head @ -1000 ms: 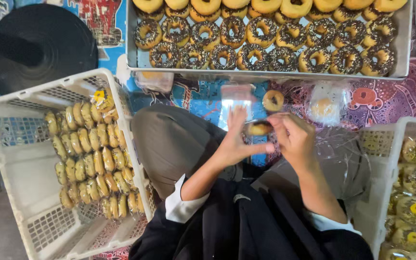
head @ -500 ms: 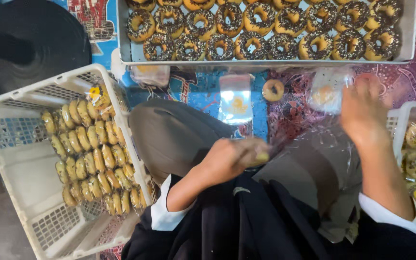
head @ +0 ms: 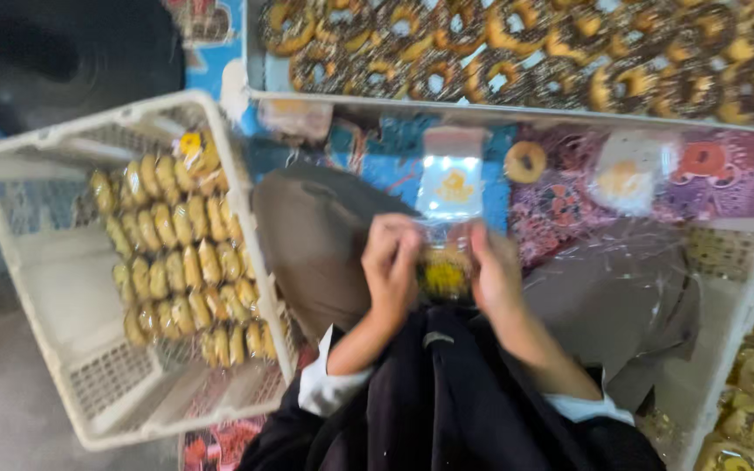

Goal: The person sits on the floor and repeatedly picks donuts from a metal tray, places them into clear plastic bags, and stacks the sealed bags in a white crate. The process is repeated continuously for both plain and seeded donuts.

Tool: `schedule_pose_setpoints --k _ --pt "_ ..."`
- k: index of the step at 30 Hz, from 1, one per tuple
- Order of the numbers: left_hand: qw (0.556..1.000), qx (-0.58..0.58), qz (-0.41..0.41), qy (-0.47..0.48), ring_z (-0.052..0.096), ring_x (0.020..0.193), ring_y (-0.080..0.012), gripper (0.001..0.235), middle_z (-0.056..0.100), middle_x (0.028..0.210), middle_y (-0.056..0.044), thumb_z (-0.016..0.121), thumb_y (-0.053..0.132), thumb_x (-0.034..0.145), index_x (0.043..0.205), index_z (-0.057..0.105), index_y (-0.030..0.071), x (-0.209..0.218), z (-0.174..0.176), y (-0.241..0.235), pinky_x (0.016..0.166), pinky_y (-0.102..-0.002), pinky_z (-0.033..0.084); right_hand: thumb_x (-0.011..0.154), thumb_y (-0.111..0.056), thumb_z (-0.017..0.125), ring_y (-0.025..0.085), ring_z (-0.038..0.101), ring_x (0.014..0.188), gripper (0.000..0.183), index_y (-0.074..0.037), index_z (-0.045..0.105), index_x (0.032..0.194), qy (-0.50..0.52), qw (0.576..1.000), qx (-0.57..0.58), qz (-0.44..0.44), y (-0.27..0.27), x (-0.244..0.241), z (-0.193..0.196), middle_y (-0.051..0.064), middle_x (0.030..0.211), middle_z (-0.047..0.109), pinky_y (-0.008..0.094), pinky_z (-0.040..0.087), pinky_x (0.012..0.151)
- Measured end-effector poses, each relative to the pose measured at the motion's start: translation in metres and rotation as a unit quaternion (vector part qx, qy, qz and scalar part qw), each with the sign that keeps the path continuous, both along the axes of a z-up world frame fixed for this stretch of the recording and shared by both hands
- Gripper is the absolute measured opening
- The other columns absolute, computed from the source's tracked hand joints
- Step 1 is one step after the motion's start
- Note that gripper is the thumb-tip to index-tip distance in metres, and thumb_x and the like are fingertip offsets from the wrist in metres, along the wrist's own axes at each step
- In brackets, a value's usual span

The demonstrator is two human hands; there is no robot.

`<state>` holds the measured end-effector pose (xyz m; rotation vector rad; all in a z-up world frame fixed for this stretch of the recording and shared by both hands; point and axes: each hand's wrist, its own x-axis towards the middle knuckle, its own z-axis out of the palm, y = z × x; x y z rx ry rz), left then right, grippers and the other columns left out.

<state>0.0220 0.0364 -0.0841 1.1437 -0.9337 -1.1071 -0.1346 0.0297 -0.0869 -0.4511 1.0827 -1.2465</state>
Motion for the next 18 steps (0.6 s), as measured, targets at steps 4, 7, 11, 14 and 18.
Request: schedule_pose_setpoints --k 4,7,11,14,18 --pt "0.96 -0.09 0.108 -0.242 0.062 0.093 -0.0104 0.009 0.074 0.096 -0.006 0.074 0.007 0.096 0.095 0.069 0.0 0.068 -0.016 0.002 0.085 -0.029 0.05 0.099 -0.022 0.076 0.015 0.061 0.093 0.025 0.003 0.077 0.104 0.223 0.951 -0.171 0.126 -0.044 0.025 -0.035 0.007 0.1 0.073 0.029 0.048 0.087" --pt "0.969 0.112 0.134 -0.177 0.059 0.073 -0.0036 0.007 0.072 0.083 -0.002 0.074 0.006 0.098 0.097 0.072 -0.001 0.105 -0.018 0.022 0.068 -0.021 0.048 0.095 -0.019 0.075 0.013 0.068 0.088 0.019 -0.001 0.078 0.1 0.177 0.961 -0.102 0.187 -0.038 0.069 -0.066 0.006 0.093 0.076 0.027 0.053 0.087" --pt "0.96 0.236 0.084 -0.127 0.061 0.07 -0.0041 0.024 0.07 0.078 -0.004 0.077 0.01 0.093 0.111 0.068 -0.003 0.123 -0.035 0.047 0.061 -0.02 0.046 0.101 -0.013 0.074 0.015 0.071 0.085 0.016 0.003 0.078 0.101 0.063 0.968 0.035 0.241 -0.012 0.089 -0.112 0.012 0.093 0.076 0.029 0.055 0.086" --pt "0.956 0.267 -0.048 -0.111 0.068 0.076 -0.0067 0.034 0.076 0.085 -0.005 0.075 0.016 0.094 0.121 0.067 -0.003 0.117 -0.043 0.04 0.065 -0.022 0.051 0.088 -0.009 0.078 0.01 0.07 0.091 0.036 -0.011 0.059 0.119 -0.054 0.955 0.091 0.275 -0.003 0.055 -0.139 0.002 0.106 0.07 0.028 0.054 0.075" --pt "0.932 0.152 -0.238 -0.226 0.067 0.101 -0.0236 0.066 0.066 0.123 -0.017 0.081 0.026 0.084 0.138 0.054 0.0 0.07 -0.049 -0.007 0.085 -0.034 0.054 0.083 -0.014 0.08 0.016 0.069 0.075 0.048 -0.013 0.056 0.125 0.115 0.98 0.131 0.097 -0.037 -0.046 -0.153 0.006 0.096 0.071 0.029 0.055 0.065"
